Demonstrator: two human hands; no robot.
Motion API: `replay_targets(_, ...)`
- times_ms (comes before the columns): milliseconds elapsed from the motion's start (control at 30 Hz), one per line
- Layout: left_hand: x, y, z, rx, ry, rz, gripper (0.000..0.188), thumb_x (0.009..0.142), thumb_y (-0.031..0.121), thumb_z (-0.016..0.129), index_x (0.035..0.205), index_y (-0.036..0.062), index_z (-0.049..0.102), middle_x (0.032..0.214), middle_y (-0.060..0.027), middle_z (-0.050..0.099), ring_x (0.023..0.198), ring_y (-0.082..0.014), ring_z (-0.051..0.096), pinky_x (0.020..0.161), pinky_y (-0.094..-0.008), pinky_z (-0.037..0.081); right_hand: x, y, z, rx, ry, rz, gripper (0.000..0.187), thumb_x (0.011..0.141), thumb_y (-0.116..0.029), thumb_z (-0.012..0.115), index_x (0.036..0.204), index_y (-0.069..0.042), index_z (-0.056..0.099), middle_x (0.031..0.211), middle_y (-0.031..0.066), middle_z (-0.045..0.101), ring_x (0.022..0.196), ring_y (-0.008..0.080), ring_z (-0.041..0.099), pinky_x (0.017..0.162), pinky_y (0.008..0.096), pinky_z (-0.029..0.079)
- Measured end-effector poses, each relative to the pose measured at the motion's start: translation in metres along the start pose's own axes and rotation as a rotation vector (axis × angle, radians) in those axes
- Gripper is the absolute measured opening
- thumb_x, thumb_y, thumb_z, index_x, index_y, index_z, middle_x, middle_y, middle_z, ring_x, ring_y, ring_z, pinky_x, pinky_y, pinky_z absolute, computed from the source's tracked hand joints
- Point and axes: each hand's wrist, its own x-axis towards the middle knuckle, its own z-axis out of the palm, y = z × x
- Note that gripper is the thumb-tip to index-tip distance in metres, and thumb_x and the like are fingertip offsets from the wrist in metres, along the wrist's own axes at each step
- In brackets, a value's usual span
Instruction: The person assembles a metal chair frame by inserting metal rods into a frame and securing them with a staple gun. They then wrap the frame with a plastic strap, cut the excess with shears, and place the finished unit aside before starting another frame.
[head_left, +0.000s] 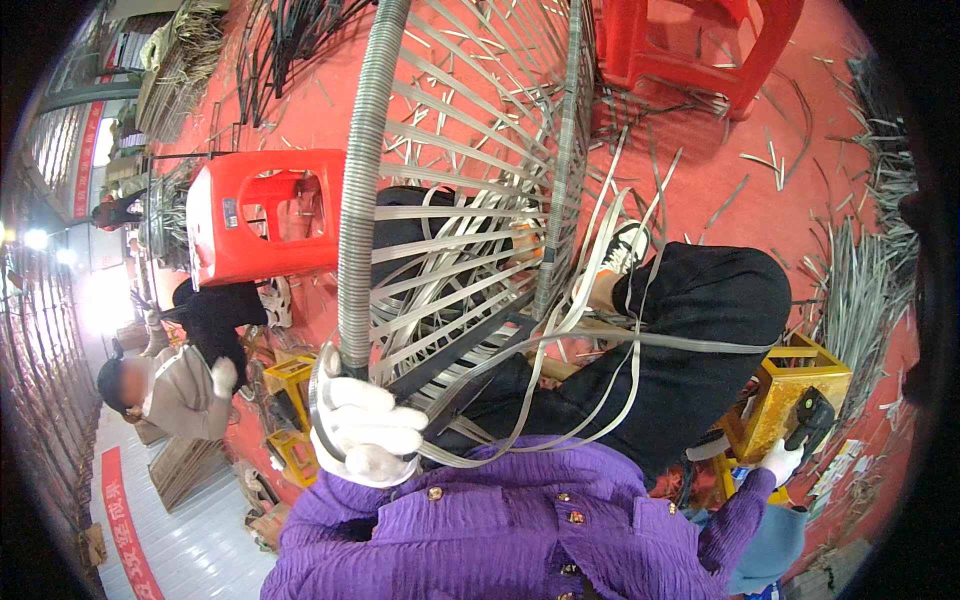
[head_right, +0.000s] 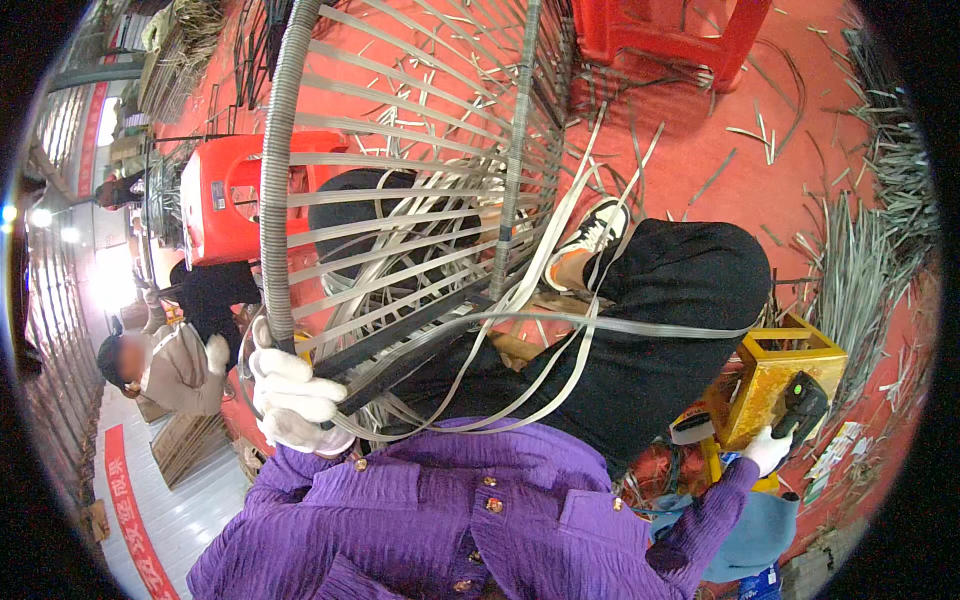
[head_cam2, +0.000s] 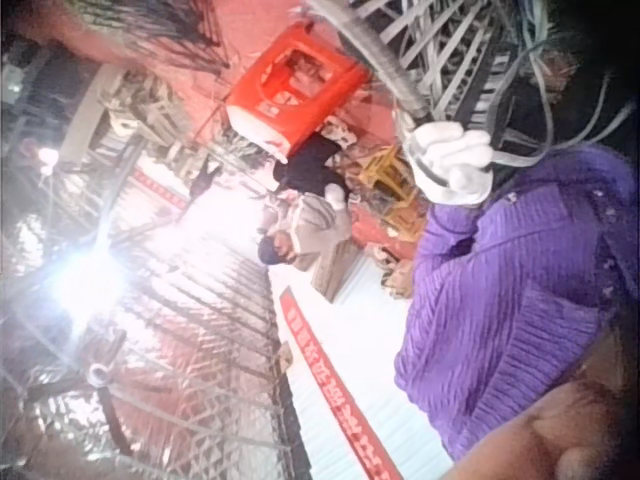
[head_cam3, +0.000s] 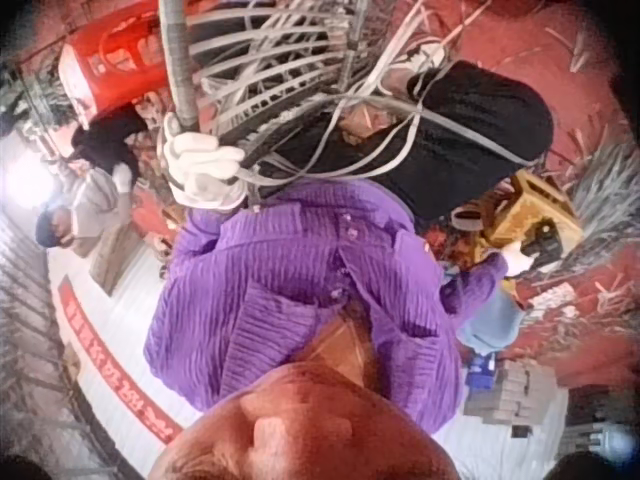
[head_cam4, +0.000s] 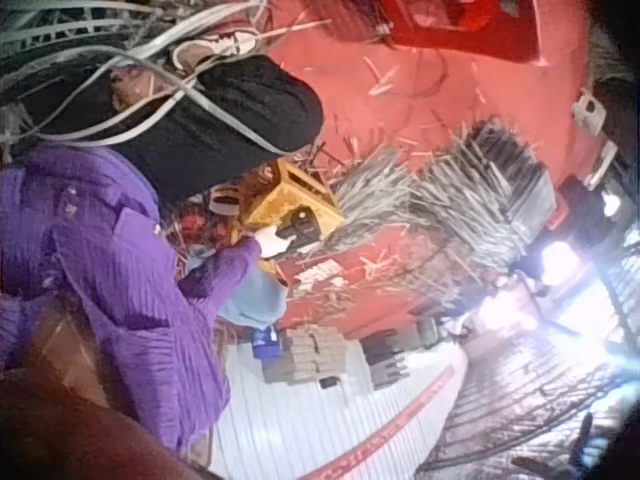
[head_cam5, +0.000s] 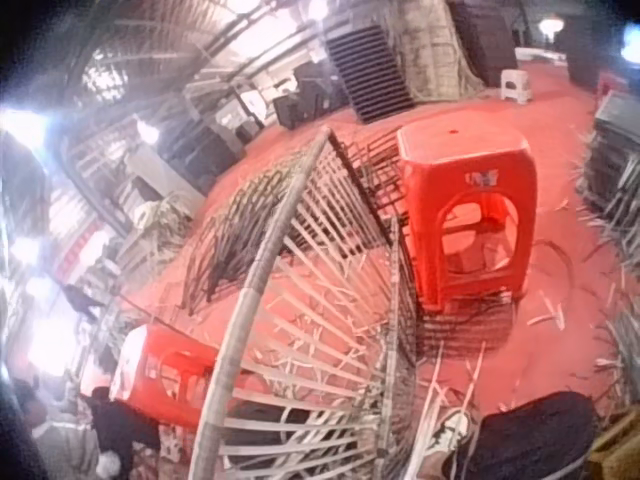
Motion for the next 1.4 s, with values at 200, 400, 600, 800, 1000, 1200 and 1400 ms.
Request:
replay_targets(200, 0.004, 0.002, -0.023, -0.030, -0.271, -0.052, 0.031, 0.094, 0.026, 0.051, 0.070, 0.0175, 0.069, 0.074, 0.0029, 0.073, 0.080, -0.0103, 0.065, 0.101, -0.0379, 0.042, 0.054, -0.019, -0.075, 0.658, -0.361, 0.043, 0.032, 0.084, -0.013, 0.061, 0.111, 0.003, 0.059, 0.082, 0.0056, 0.060, 0.072, 0.0156, 0.052, 0.074, 0.0299, 0.048)
replay_targets(400, 0.014, 0.009, -0.030, -0.066, -0.405, -0.102, 0.024, 0.090, 0.022, 0.055, 0.081, 0.0132, 0.076, 0.083, -0.0031, 0.077, 0.085, -0.0084, 0.070, 0.095, -0.0269, 0.047, -0.020, -0.191, -0.264, 1.239, -0.760, -0.231, 0.017, 0.094, -0.020, 0.059, 0.086, -0.005, 0.058, 0.061, 0.0001, 0.050, 0.056, 0.0099, 0.050, 0.051, 0.0257, 0.042)
replay_targets(600, 0.022, 0.012, -0.032, -0.062, -0.442, -0.106, 0.022, 0.089, 0.024, 0.056, 0.080, 0.0167, 0.074, 0.085, -0.0001, 0.075, 0.087, -0.0100, 0.066, 0.098, -0.0308, 0.043, -0.099, -0.363, -0.297, 0.991, -1.497, -0.380, 0.028, 0.082, -0.014, 0.066, 0.100, 0.007, 0.057, 0.057, 0.0105, 0.054, 0.044, 0.0195, 0.055, 0.040, 0.0318, 0.044)
replay_targets(800, 0.019, 0.011, -0.033, -0.037, -0.435, -0.046, 0.019, 0.088, 0.027, 0.058, 0.079, 0.0202, 0.073, 0.087, 0.0028, 0.073, 0.089, -0.0116, 0.063, 0.101, -0.0346, 0.039, -0.161, -0.459, -0.284, 0.421, -2.199, -0.356, 0.012, 0.084, -0.004, 0.068, 0.088, 0.002, 0.058, 0.058, 0.0056, 0.055, 0.050, 0.0143, 0.055, 0.050, 0.0305, 0.046)
replay_targets(1000, 0.011, 0.007, -0.032, 0.013, -0.397, 0.043, 0.017, 0.086, 0.030, 0.059, 0.078, 0.0237, 0.072, 0.089, 0.0058, 0.072, 0.092, -0.0132, 0.059, 0.104, -0.0384, 0.035, -0.179, -0.493, -0.257, 0.152, -2.374, -0.468, 0.016, 0.087, -0.008, 0.069, 0.076, -0.003, 0.058, 0.059, 0.0039, 0.057, 0.051, 0.0124, 0.056, 0.049, 0.0276, 0.045)
replay_targets(1200, 0.006, 0.005, -0.032, 0.067, -0.357, 0.122, 0.014, 0.085, 0.033, 0.060, 0.077, 0.0273, 0.070, 0.091, 0.0087, 0.070, 0.094, -0.0148, 0.056, 0.107, -0.0422, 0.031, -0.184, -0.510, -0.257, 0.035, -2.375, -0.604, 0.007, 0.081, 0.000, 0.066, 0.083, 0.001, 0.060, 0.057, 0.0045, 0.056, 0.049, 0.0124, 0.054, 0.048, 0.0275, 0.044)
replay_targets(1400, 0.005, 0.001, -0.032, 0.089, -0.333, 0.162, 0.012, 0.084, 0.036, 0.062, 0.076, 0.0308, 0.069, 0.093, 0.0117, 0.068, 0.097, -0.0164, 0.052, 0.110, -0.0460, 0.026, -0.186, -0.516, -0.261, 0.031, -2.364, -0.670, 0.015, 0.082, -0.004, 0.066, 0.068, -0.002, 0.060, 0.056, 0.0050, 0.058, 0.048, 0.0121, 0.055, 0.048, 0.0277, 0.045)
